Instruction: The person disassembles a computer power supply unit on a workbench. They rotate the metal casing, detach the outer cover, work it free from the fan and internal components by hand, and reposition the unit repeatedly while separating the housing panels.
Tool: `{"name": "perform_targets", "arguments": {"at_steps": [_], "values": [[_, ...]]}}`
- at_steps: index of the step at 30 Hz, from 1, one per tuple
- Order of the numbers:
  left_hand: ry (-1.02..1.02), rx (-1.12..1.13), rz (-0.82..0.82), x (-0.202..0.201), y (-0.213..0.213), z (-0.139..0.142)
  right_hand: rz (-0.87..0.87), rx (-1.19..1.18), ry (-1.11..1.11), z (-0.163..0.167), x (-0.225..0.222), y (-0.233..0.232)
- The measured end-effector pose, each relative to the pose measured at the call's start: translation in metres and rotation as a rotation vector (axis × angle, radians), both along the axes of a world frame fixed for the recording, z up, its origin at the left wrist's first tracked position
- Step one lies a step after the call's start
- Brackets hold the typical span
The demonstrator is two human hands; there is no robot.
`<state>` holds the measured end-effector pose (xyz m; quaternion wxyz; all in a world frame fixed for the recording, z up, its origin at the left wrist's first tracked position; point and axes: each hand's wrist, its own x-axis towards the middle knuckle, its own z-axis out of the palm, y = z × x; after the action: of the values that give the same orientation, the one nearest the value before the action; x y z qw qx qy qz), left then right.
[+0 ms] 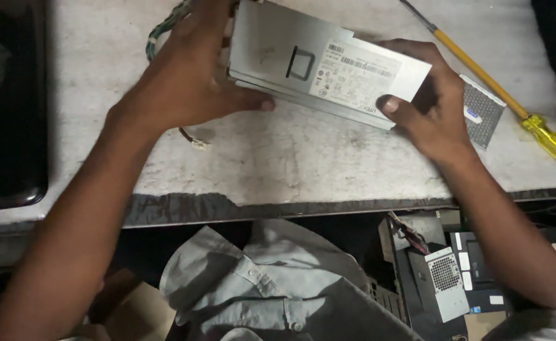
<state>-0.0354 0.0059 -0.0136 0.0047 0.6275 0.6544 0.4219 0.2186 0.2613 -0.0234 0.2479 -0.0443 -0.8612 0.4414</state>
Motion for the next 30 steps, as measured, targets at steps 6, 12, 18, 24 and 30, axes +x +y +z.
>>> {"name": "perform_targets", "arguments": {"at_steps": [6, 12, 18, 24, 30], "values": [[0.005, 0.015, -0.050, 0.001, 0.000, 0.002, 0.031, 0.027, 0.066, 0.000, -0.003, -0.001], [0.071, -0.031, -0.044, 0.003, -0.003, 0.006, 0.101, 0.205, 0.109, -0.001, 0.000, 0.002], [0.111, -0.040, -0.064, 0.006, -0.003, 0.011, 0.088, 0.362, 0.086, -0.002, 0.001, -0.001], [0.386, -0.069, 0.017, 0.008, -0.006, 0.014, 0.097, 0.571, 0.007, 0.003, 0.003, -0.009], [0.381, -0.152, 0.097, 0.007, -0.010, 0.020, 0.064, 0.593, -0.052, 0.005, 0.001, -0.012]]}}
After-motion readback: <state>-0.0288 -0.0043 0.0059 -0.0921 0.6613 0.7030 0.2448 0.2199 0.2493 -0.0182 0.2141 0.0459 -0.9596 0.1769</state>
